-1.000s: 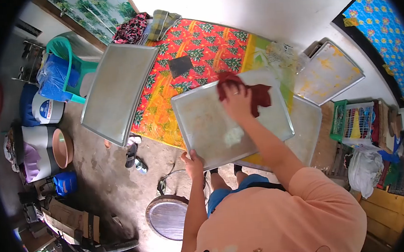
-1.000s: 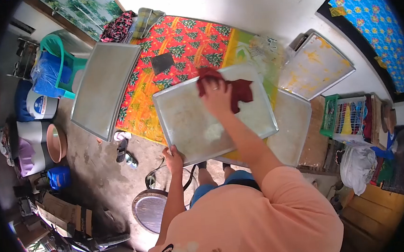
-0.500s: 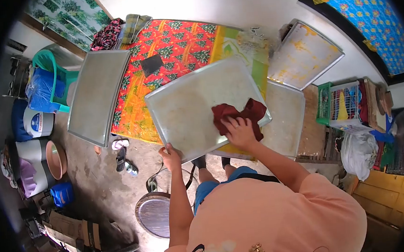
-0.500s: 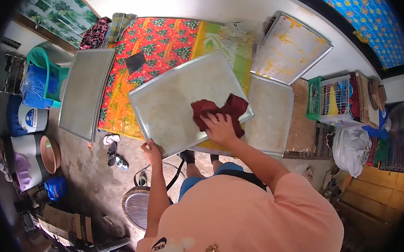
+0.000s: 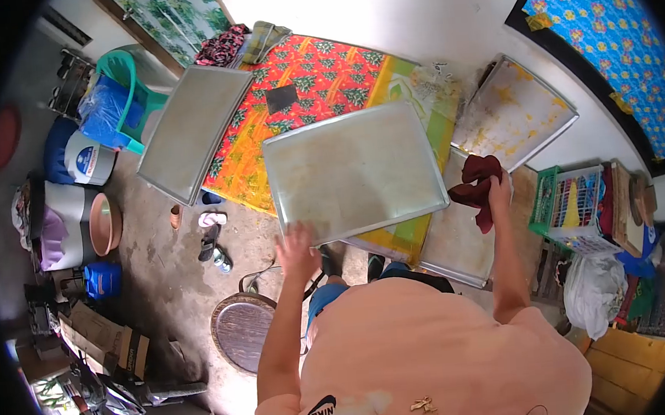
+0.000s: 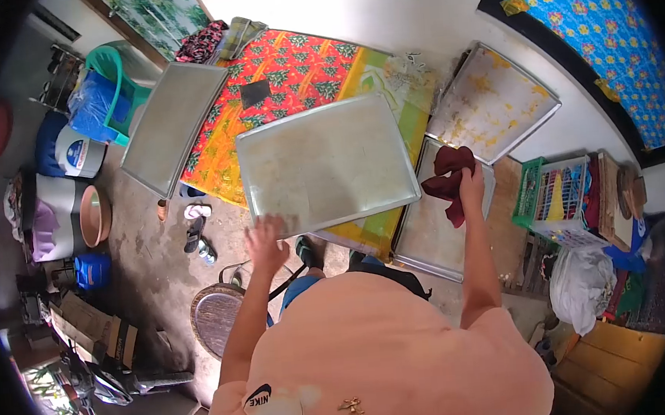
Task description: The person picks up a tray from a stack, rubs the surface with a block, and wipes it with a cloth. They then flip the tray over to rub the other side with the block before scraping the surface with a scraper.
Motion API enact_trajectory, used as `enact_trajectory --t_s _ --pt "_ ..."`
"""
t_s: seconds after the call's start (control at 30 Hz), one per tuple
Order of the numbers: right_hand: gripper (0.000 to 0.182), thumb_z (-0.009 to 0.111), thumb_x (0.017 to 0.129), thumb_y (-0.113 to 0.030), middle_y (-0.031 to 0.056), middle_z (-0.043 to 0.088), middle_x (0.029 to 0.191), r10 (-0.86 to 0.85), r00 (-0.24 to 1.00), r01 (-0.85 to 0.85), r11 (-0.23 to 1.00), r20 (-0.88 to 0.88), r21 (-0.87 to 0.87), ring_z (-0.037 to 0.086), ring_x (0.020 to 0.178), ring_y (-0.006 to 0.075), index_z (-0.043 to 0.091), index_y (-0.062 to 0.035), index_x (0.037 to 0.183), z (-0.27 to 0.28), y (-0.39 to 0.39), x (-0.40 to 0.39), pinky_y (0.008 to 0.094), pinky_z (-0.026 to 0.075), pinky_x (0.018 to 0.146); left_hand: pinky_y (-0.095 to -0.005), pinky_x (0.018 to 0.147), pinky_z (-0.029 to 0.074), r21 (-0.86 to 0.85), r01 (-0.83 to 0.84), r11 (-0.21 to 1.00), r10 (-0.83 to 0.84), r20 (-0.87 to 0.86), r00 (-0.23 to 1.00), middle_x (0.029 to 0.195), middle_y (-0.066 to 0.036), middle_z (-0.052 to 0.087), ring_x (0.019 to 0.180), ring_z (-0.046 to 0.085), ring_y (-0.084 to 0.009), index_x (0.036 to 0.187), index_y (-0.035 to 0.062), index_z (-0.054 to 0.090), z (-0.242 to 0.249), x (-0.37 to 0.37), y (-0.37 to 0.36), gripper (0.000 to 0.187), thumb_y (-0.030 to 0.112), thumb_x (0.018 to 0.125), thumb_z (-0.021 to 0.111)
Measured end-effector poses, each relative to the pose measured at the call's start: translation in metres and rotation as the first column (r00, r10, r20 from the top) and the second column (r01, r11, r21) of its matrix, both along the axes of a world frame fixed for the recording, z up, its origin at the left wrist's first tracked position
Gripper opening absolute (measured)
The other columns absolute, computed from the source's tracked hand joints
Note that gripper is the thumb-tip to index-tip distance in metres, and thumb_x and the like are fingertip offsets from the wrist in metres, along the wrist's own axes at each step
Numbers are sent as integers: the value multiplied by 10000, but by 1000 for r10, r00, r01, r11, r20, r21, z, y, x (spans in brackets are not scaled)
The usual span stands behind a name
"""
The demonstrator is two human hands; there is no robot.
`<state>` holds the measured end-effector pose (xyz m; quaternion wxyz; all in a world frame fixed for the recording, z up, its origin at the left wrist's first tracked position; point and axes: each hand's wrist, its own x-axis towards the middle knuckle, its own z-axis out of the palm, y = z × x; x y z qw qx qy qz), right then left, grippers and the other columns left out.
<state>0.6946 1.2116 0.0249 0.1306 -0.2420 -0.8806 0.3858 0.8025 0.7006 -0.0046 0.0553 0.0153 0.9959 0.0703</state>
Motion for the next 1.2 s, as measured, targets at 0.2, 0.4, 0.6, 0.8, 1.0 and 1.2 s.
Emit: enact_trajectory --t_s 0.2,0.4,0.6,0.8,1.0,1.2 --pt "417 520 902 -181 152 619 1138 68 979 -119 955 -192 -272 580 1033 233 526 28 1262 -10 -20 -13 308 439 917 -629 1109 200 -199 323 925 -315 71 946 1516 -106 321 1416 258 -355 1469 248 330 -9 -19 22 642 194 863 533" --pt "448 505 918 -152 166 586 1228 -93 929 -103 866 -359 -490 558 1130 247 481 45 1319 38 -18 0 332 396 1002 -511 974 422 -86 327 941 -338 -182 923 1288 -110 553 1202 523 -304 1218 175 565 94 -32 26 436 101 789 596" --pt "502 533 902 -55 144 508 1330 -116 805 -98 941 -582 -323 497 1202 235 411 -1 1386 107 -91 -3 330 366 1032 -420 546 505 27 177 984 -140 -497 857 671 -100 634 612 641 -298 876 152 662 234 -92 14 214 52 711 571" --pt "579 714 737 -97 150 591 1185 497 591 -476 851 -635 223 545 1056 376 572 -179 1292 125 -250 -22 452 427 956 -465 645 515 89 102 991 -42 -512 858 719 -146 667 641 655 -334 959 170 664 254 -157 -4 201 154 817 523" --pt "422 690 753 -306 70 584 1013 710 384 -402 705 -591 585 480 1074 322 665 -307 1174 69 -391 -96 560 369 935 -455 661 481 69 164 984 -86 -623 777 775 -133 662 732 642 -337 971 152 665 262 -185 17 271 359 959 490" --pt "557 588 832 -222 209 532 1166 293 659 -159 954 -693 253 443 1068 427 494 -202 1381 107 -375 -134 625 249 1007 -411 468 444 -41 147 988 -128 -743 657 621 -74 602 518 596 -299 863 144 636 239 -194 8 277 375 950 510"
